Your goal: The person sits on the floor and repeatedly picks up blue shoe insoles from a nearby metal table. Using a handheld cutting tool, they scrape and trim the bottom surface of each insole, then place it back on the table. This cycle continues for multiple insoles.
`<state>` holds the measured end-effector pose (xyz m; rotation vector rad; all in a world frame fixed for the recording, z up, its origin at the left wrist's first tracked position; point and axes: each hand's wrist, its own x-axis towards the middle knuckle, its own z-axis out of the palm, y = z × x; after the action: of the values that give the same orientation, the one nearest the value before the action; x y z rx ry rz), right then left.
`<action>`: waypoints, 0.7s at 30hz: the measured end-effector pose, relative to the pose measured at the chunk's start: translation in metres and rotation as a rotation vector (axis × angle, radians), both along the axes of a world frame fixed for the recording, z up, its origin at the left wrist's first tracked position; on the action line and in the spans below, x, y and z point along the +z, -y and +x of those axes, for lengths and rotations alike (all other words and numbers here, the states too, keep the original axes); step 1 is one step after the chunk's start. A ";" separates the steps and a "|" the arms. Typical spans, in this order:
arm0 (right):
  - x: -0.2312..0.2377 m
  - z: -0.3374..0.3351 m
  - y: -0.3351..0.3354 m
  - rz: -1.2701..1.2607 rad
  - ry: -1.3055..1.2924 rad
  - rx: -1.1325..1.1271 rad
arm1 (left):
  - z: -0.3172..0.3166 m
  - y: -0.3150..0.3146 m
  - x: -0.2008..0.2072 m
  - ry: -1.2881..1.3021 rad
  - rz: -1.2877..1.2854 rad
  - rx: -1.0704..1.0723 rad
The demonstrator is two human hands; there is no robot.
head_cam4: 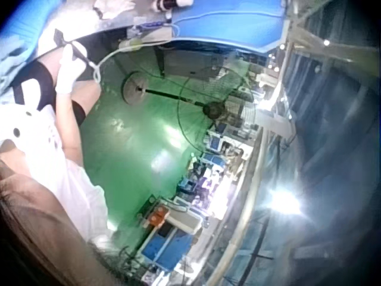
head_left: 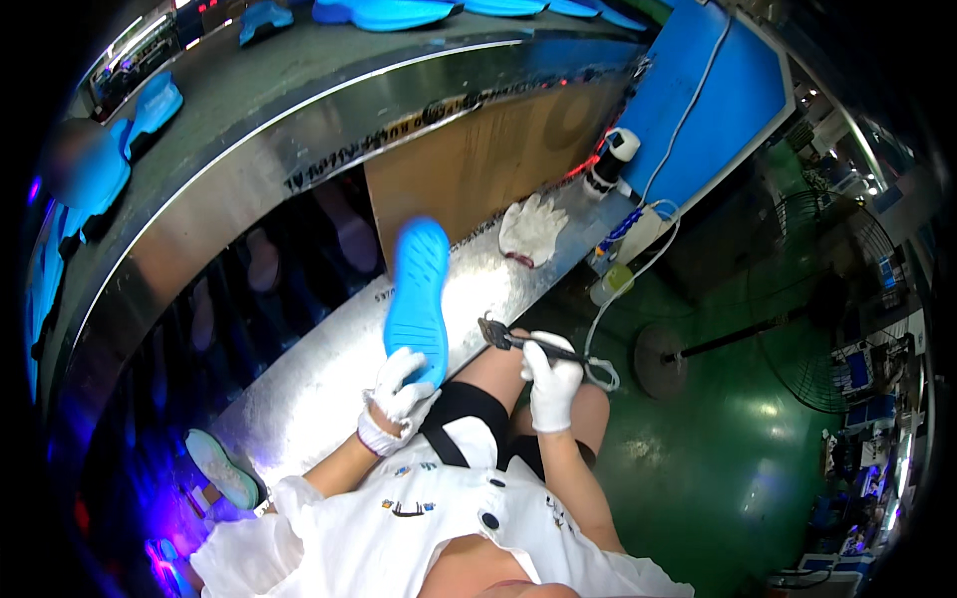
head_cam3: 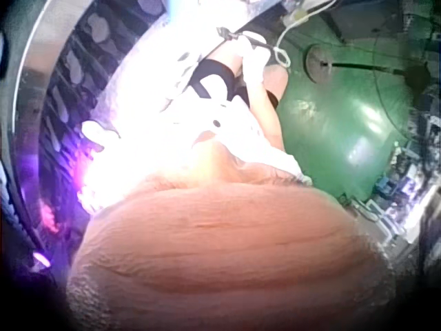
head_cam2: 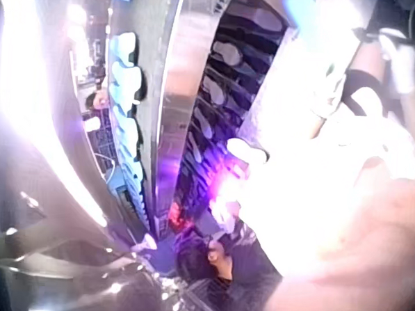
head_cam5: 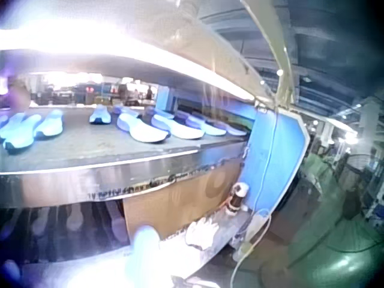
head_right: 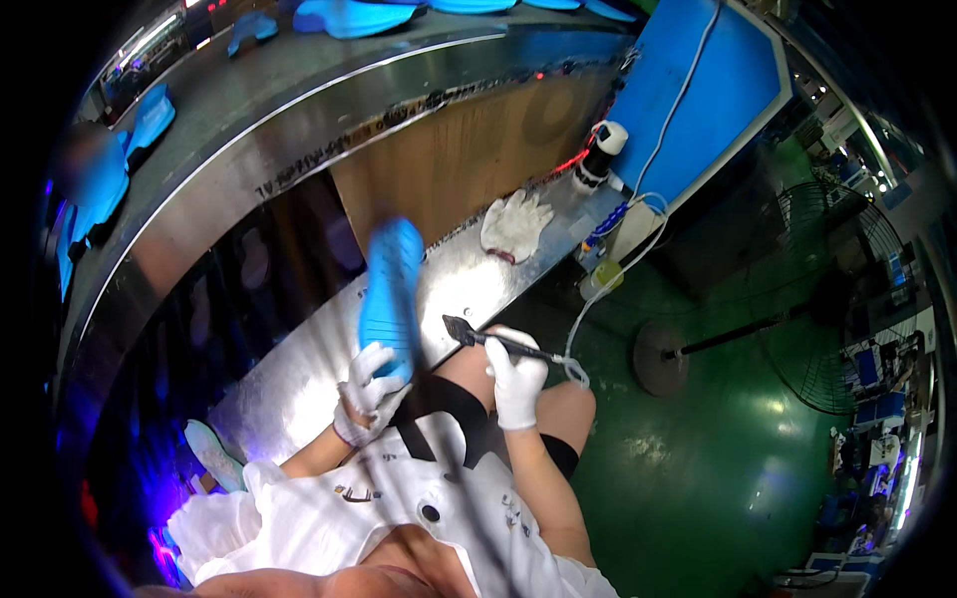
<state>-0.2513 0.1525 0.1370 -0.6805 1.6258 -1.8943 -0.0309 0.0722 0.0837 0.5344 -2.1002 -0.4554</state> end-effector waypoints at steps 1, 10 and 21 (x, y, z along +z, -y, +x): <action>-0.007 -0.003 0.004 0.029 -0.012 0.010 | 0.001 -0.003 -0.005 0.135 0.090 -0.001; -0.052 0.018 0.118 0.369 -0.598 0.138 | -0.015 0.050 -0.040 -0.723 1.880 -0.244; 0.031 0.036 0.036 0.085 -0.638 0.308 | -0.047 0.030 0.013 -1.042 2.273 -0.434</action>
<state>-0.2153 0.1168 0.1679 -1.5132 1.8124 -1.4503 -0.0781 0.0427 0.0967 0.6420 0.1226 -2.5519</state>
